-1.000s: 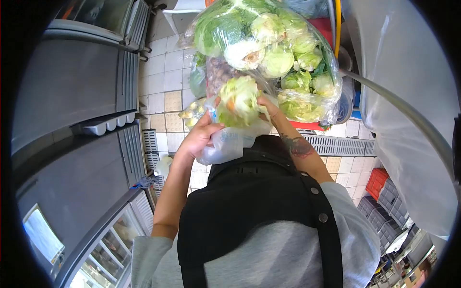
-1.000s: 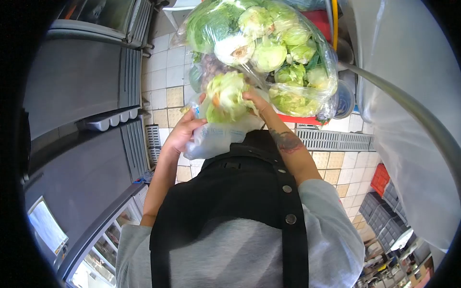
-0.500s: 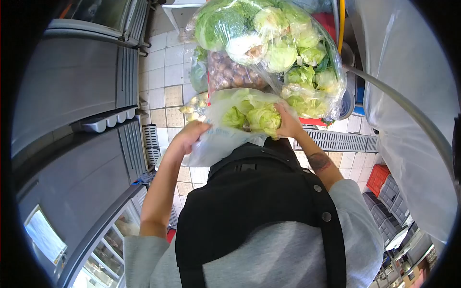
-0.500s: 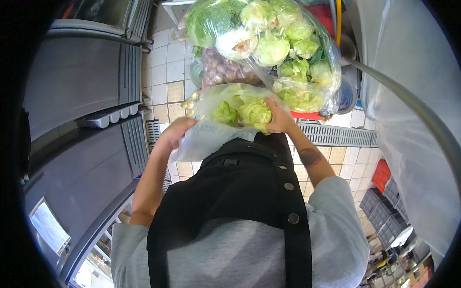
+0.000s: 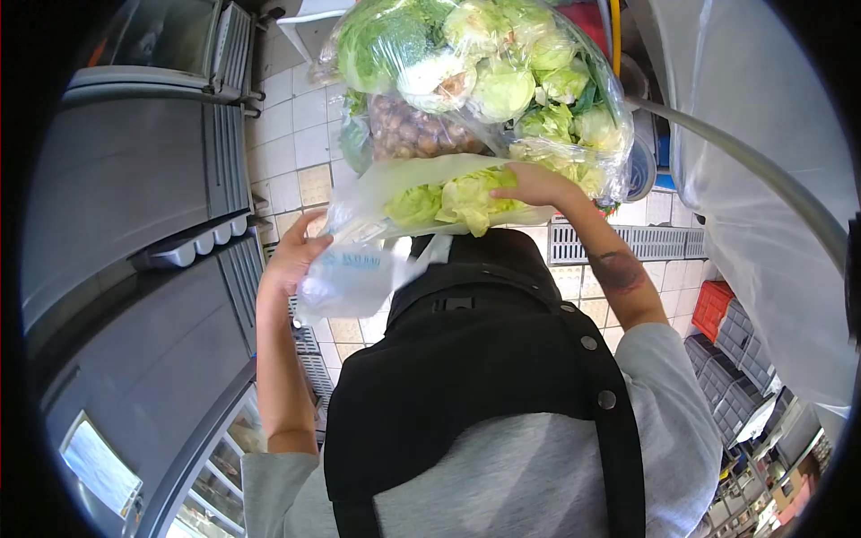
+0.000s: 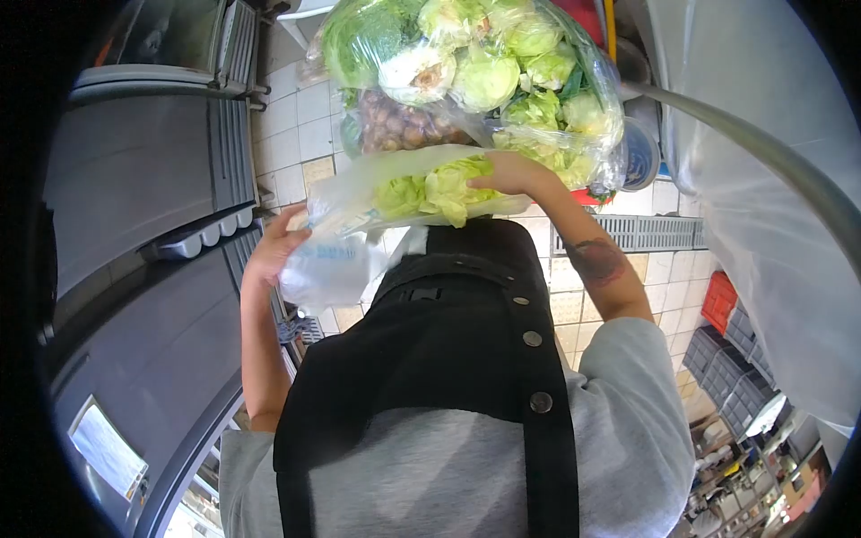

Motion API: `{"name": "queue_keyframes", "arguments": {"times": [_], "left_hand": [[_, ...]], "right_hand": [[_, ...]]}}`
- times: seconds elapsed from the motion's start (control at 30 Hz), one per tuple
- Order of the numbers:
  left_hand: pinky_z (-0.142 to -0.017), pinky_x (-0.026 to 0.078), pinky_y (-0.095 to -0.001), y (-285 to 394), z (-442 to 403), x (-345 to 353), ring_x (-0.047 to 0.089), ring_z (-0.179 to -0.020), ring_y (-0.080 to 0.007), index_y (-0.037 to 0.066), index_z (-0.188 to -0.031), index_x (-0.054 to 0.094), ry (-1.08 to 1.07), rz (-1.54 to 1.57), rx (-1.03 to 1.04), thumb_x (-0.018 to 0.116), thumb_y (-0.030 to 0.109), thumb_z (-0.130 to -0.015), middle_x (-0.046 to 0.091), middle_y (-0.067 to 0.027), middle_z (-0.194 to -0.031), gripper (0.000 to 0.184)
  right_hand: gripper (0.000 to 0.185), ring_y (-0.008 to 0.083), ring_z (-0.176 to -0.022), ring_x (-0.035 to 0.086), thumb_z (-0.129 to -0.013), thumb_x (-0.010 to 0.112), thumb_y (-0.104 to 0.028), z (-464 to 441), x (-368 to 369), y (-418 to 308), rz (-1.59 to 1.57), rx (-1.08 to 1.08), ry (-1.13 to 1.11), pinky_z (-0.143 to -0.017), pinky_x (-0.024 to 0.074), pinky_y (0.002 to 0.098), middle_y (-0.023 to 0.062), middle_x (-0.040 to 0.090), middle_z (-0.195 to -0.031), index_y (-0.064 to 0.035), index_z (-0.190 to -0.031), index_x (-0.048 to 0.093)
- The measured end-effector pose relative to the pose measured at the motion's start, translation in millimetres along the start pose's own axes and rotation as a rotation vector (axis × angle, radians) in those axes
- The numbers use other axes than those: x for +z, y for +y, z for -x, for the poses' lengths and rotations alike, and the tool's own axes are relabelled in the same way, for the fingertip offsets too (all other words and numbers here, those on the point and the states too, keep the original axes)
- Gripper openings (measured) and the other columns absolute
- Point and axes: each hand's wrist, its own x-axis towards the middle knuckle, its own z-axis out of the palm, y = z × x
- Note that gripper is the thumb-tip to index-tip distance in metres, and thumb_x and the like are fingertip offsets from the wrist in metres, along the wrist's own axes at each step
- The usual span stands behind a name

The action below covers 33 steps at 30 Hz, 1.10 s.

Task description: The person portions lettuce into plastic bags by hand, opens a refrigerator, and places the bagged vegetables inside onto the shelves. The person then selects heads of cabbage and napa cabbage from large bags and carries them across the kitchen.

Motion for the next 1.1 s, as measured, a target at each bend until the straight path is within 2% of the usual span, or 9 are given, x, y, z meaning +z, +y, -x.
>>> {"name": "queue_keyframes", "arguments": {"times": [0.13, 0.27, 0.37, 0.5, 0.6, 0.67, 0.83, 0.9, 1.1], "left_hand": [[-0.061, 0.046, -0.0232, 8.4, 0.9, -7.9, 0.059, -0.067, -0.0112, 0.001, -0.098, 0.060, -0.109, -0.582, -0.138, 0.064, 0.017, -0.083, 0.064, -0.0067, -0.081, 0.023], [-0.064, 0.047, -0.0216, 42.9, 29.8, 7.8, 0.059, -0.070, -0.0069, 0.000, -0.093, 0.060, -0.259, 0.116, 0.018, 0.065, 0.022, -0.085, 0.064, -0.0023, -0.081, 0.024], [-0.065, 0.049, -0.0218, 39.7, 16.2, 8.4, 0.061, -0.072, -0.0086, 0.000, -0.099, 0.060, -0.261, 0.363, 0.101, 0.066, 0.021, -0.085, 0.064, -0.0024, -0.085, 0.026], [-0.062, 0.049, -0.0217, 25.5, 4.8, 17.6, 0.061, -0.071, -0.0089, 0.002, -0.105, 0.059, -0.220, 0.384, 0.103, 0.065, 0.018, -0.087, 0.064, -0.0026, -0.086, 0.025], [-0.063, 0.048, -0.0215, 22.9, -0.1, 15.9, 0.060, -0.073, -0.0082, 0.005, -0.113, 0.057, -0.347, 0.349, 0.124, 0.064, 0.017, -0.087, 0.064, -0.0024, -0.088, 0.029], [-0.063, 0.048, -0.0218, 23.9, 1.9, 13.1, 0.060, -0.077, -0.0082, 0.007, -0.122, 0.054, -0.389, 0.316, 0.161, 0.064, 0.017, -0.087, 0.064, -0.0038, -0.093, 0.038], [-0.070, 0.047, -0.0217, 23.3, 20.3, 49.3, 0.058, -0.087, -0.0092, 0.020, -0.145, 0.029, -0.512, -0.109, 0.297, 0.063, 0.008, -0.086, 0.061, -0.0077, -0.108, 0.069], [-0.073, 0.046, -0.0225, 23.4, 21.9, 59.3, 0.057, -0.088, -0.0092, 0.021, -0.147, 0.024, -0.524, -0.210, 0.287, 0.064, 0.007, -0.084, 0.060, -0.0080, -0.111, 0.076], [-0.087, 0.043, -0.0264, 14.1, 18.3, 45.5, 0.055, -0.101, -0.0132, 0.014, -0.146, 0.027, -0.330, 0.198, 0.215, 0.062, 0.001, -0.080, 0.051, -0.0049, -0.129, 0.076]], "right_hand": [[0.058, 0.0368, -0.101, 0.059, -0.077, 0.067, -0.046, 40.5, -36.5, -59.2, 0.219, -0.002, -0.016, -0.086, 0.0462, 0.0420, 0.0219, 0.063, -0.106, -0.0035, -0.116, 0.059], [0.042, 0.0337, -0.089, 0.062, -0.074, 0.072, -0.037, 56.2, -42.7, -68.8, 0.593, -0.130, -0.383, -0.078, 0.0483, 0.0405, 0.0170, 0.066, -0.093, -0.0053, -0.101, 0.067], [0.043, 0.0328, -0.087, 0.061, -0.067, 0.076, -0.035, 55.6, -63.0, -70.9, 0.519, -0.031, -0.397, -0.074, 0.0480, 0.0421, 0.0141, 0.065, -0.091, -0.0093, -0.100, 0.067], [0.052, 0.0341, -0.102, 0.054, -0.070, 0.076, -0.029, 32.4, -14.8, -41.4, 0.400, -0.115, 0.086, -0.077, 0.0465, 0.0468, 0.0125, 0.054, -0.107, -0.0170, -0.117, 0.057], [0.047, 0.0359, -0.092, 0.060, -0.072, 0.075, -0.034, -10.1, 26.6, -21.7, 0.457, -0.361, 0.114, -0.076, 0.0490, 0.0406, 0.0129, 0.054, -0.102, -0.0148, -0.112, 0.060], [0.025, 0.0297, -0.081, 0.063, -0.076, 0.071, -0.031, -25.9, 24.5, -11.9, 0.248, -0.535, 0.132, -0.068, 0.0491, 0.0383, 0.0097, 0.061, -0.084, -0.0102, -0.090, 0.068], [0.028, 0.0256, -0.065, 0.063, -0.081, 0.062, -0.034, -21.4, 1.5, -35.7, -0.208, -0.427, 0.174, -0.063, 0.0481, 0.0369, 0.0078, 0.064, -0.064, -0.0087, -0.074, 0.071], [0.035, 0.0325, -0.082, 0.062, -0.087, 0.056, -0.039, -35.6, 16.3, -47.8, -0.031, -0.327, -0.015, -0.073, 0.0481, 0.0387, 0.0163, 0.067, -0.088, -0.0081, -0.095, 0.070], [0.043, 0.0393, -0.088, 0.061, -0.085, 0.054, -0.043, -18.3, 36.5, -54.0, 0.296, -0.244, -0.098, -0.079, 0.0480, 0.0433, 0.0190, 0.065, -0.100, -0.0086, -0.109, 0.065]]}}
